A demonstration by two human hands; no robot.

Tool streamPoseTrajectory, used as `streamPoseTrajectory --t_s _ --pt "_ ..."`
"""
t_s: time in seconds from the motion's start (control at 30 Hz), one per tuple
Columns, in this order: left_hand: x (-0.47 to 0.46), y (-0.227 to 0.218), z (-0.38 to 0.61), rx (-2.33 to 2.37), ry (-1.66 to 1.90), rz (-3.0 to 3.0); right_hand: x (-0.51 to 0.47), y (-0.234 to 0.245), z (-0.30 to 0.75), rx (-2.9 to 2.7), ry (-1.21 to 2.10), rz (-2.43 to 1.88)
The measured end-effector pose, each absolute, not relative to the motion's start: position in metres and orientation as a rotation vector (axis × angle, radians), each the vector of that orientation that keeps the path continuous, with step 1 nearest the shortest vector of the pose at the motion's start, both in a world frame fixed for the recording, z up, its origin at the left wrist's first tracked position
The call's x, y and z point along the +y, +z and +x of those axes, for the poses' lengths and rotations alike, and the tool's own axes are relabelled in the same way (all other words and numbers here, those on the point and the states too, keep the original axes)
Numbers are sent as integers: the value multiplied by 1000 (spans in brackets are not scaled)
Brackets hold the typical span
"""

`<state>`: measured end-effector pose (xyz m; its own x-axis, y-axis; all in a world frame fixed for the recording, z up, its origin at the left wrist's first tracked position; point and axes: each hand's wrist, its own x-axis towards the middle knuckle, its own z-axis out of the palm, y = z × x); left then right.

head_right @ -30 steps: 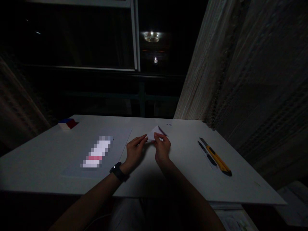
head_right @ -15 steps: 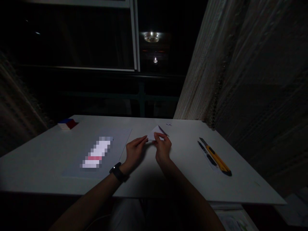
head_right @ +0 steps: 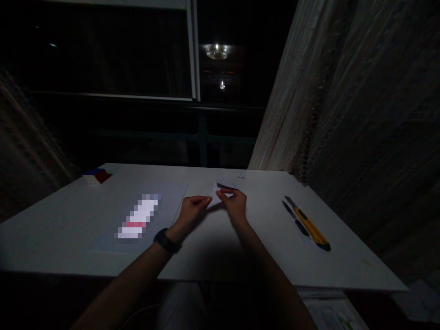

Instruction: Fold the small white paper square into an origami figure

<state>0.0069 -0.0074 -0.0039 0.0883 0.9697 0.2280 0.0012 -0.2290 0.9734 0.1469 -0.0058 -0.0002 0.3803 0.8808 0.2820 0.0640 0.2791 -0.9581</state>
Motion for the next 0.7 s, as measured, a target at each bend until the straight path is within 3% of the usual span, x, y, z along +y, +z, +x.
streamPoseTrajectory --t_s 0.5,0.7 --pt "0 -13 -3 1001 1037 1808 -5 -1 152 -1202 819 -1119" --pt "7 -14 -4 1069 1191 1691 -7 -1 147 -1066 1009 -940"
